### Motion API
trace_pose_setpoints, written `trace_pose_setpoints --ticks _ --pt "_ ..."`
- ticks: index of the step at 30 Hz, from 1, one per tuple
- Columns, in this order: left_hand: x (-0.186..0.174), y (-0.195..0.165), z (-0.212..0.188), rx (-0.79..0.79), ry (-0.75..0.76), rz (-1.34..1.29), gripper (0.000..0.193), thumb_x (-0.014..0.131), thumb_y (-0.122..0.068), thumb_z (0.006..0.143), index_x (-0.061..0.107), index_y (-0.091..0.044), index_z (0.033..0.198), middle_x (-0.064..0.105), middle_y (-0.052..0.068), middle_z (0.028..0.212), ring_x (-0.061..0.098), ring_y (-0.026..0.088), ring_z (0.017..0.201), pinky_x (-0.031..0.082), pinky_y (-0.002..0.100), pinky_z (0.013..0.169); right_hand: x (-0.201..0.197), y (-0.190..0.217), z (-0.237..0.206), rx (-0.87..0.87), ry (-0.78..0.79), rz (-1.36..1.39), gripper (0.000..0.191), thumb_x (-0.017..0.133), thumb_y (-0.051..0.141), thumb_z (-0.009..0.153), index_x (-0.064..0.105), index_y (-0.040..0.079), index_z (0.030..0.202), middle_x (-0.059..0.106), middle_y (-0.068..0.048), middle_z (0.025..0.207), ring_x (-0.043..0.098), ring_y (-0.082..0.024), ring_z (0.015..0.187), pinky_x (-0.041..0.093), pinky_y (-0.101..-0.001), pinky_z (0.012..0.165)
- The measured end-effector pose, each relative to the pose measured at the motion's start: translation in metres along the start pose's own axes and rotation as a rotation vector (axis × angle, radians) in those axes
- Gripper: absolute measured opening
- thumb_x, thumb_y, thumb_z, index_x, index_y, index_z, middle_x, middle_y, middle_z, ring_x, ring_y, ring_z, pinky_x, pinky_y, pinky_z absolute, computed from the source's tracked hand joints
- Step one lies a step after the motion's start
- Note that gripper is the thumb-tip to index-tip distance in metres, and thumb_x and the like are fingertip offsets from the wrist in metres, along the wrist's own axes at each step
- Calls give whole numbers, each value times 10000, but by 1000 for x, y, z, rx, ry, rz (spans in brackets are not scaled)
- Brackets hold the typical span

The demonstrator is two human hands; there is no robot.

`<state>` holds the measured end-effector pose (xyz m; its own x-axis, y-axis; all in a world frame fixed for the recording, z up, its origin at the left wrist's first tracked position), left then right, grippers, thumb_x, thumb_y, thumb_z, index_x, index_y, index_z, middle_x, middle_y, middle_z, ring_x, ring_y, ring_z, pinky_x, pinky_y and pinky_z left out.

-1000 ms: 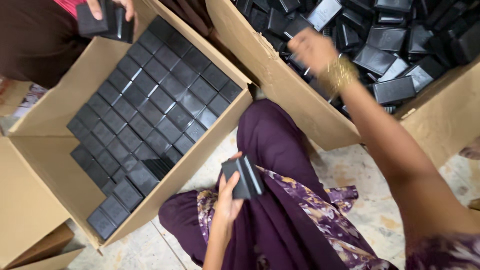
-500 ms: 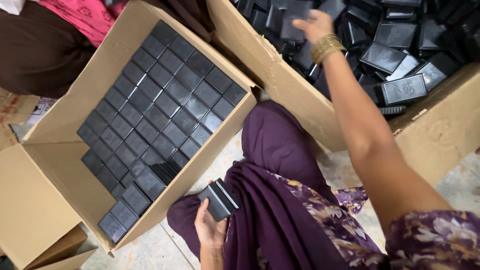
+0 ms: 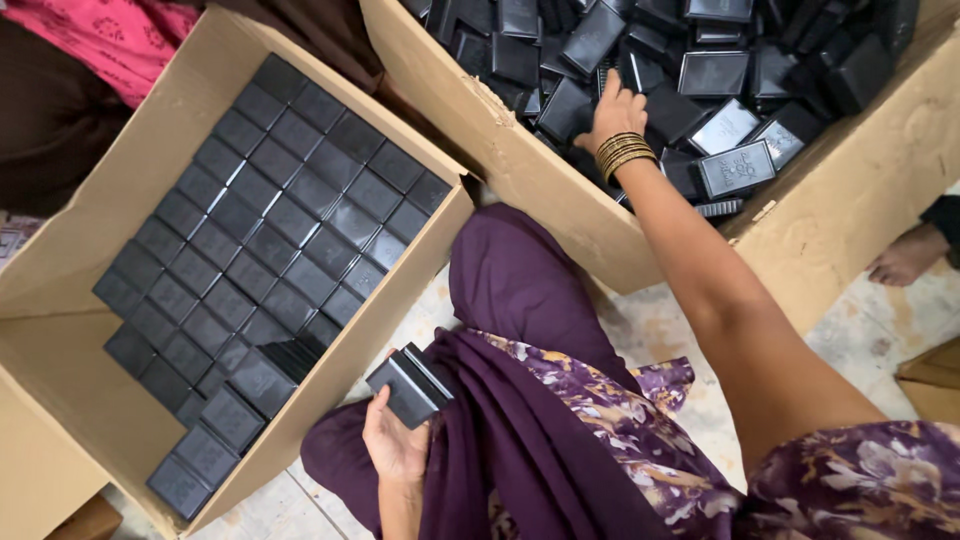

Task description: The person sits on the floor and transfers black soap boxes by hand from a bulk cardboard box into a second box, arranging them in neat rows to fill the box in a grid pattern. Another person nearby occasionally places boxes into the same box.

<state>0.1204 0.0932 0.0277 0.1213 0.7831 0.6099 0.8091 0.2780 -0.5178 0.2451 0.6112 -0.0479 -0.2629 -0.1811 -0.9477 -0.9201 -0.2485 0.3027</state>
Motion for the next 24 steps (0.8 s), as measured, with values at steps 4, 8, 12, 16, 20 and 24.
trace_pose_setpoints --ticks 4,8,12,16,20,24 --pt "-8 2 -4 16 -9 -3 540 579 -226 935 547 -19 1433 663 90 1318 632 230 1160 481 395 981 -1 -5 -8 -220 66 -93 893 940 307 698 480 86 1431 563 -190 1355 487 -442 1224 445 -532 1009" --pt "-25 -2 -11 29 -50 5 542 584 -241 928 565 -28 1426 676 97 1286 642 247 1114 477 415 937 -30 -45 3 -250 86 197 744 892 290 786 567 99 1428 595 -255 1337 583 -454 1216 484 -495 1028" --pt "-40 -10 -11 56 -114 -15 523 579 -242 925 580 -17 1397 682 104 1264 647 254 1131 481 422 992 -81 -107 38 -261 144 68 884 876 363 794 498 12 1512 604 -286 1382 587 -438 1273 472 -491 1069" --pt "-39 -12 1 73 -118 -26 468 580 -233 935 584 -12 1347 682 94 1260 650 251 1145 484 433 1014 -85 -115 55 -248 181 -125 1073 902 585 677 521 -63 1443 616 -319 1353 597 -493 1252 487 -516 1072" --pt "-31 -9 7 74 -64 -45 450 595 -216 943 589 -14 1345 684 85 1265 654 243 1147 476 416 1021 -60 -90 37 -46 243 -176 1248 931 716 611 438 -103 1415 538 -383 1354 549 -533 1243 469 -536 1037" --pt "-14 -3 9 55 27 -31 469 614 -193 974 600 -38 1416 674 86 1263 615 256 1066 416 409 825 -44 -81 10 29 123 -74 1423 967 610 488 268 6 1570 482 -334 1397 549 -504 1239 451 -544 1036"
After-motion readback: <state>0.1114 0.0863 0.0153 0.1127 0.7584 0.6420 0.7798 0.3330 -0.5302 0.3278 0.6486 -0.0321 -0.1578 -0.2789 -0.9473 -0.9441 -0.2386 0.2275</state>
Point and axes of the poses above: each hand's wrist, its own z-axis towards the middle knuckle, its own x-axis out of the palm, y = z × x, the point moved 1 cm from there along z, towards the middle knuckle
